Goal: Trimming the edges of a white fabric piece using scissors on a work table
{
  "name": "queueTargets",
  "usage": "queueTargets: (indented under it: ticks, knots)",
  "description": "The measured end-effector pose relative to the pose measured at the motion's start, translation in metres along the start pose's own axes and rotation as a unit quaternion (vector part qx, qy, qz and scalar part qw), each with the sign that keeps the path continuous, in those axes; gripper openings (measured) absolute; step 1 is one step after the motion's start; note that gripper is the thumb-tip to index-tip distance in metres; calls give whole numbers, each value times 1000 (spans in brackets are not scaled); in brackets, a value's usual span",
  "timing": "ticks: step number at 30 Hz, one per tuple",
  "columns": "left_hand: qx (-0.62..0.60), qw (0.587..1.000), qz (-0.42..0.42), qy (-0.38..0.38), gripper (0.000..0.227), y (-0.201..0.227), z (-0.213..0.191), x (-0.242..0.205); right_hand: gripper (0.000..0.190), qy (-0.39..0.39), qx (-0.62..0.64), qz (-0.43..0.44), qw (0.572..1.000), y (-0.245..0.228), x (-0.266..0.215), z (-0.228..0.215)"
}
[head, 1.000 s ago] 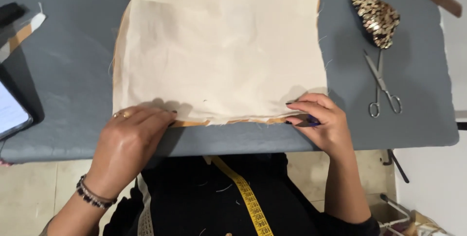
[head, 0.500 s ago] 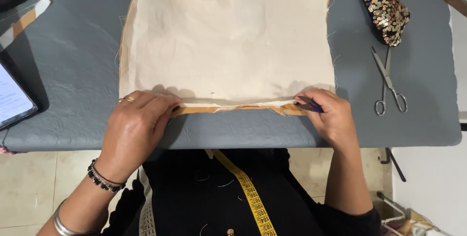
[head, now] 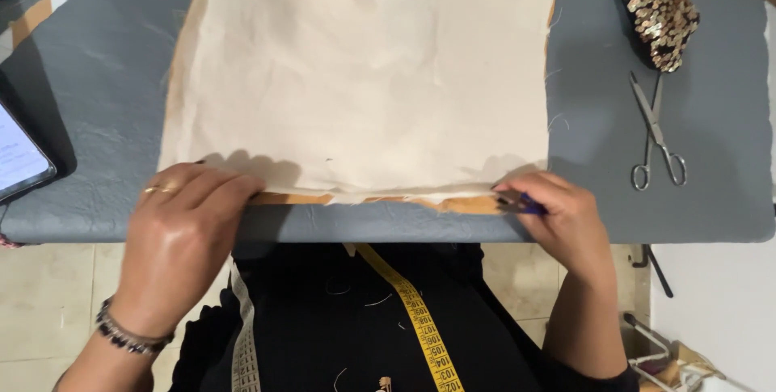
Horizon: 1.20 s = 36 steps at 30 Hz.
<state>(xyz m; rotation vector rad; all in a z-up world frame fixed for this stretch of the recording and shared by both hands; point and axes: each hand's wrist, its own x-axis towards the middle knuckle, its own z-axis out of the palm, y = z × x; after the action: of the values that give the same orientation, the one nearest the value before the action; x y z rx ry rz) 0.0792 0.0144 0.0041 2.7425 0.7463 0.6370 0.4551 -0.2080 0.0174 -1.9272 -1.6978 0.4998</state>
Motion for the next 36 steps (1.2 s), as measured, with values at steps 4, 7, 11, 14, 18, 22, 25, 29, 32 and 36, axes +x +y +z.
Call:
queueTargets:
  ticks: [4,7,11,14,18,22,25,29,32,36]
  knots:
    - [44,999,-21,-7,21,0,-11,-13,16,-23,70,3,997,-26,3,11]
    - [-15,1000,-12,-11,21,15,-4,-14,14,-11,68,3,998,-28,4,15]
    - [-62,993,103,-5,32,63,33,-9,28,-14,18,-49,999,-27,4,25]
    - [-145,972,181,-29,34,90,45,5,18,6,-75,-116,990,-25,8,40]
    - [-76,975,208,-5,34,97,53,3,15,17,-53,-140,989,-27,14,51]
    - [41,978,205,28,38,99,47,8,11,2,-16,-116,993,-28,18,47]
    - [49,979,199,17,34,100,48,14,8,-4,-7,-115,993,-26,22,47]
    - [57,976,210,-27,39,99,60,8,7,-13,-5,-100,995,-25,25,45]
    - [62,974,217,-14,35,100,53,19,7,-9,0,-86,996,-25,25,46]
    - [-97,977,188,42,16,104,54,31,6,-12,8,-96,995,-18,23,46]
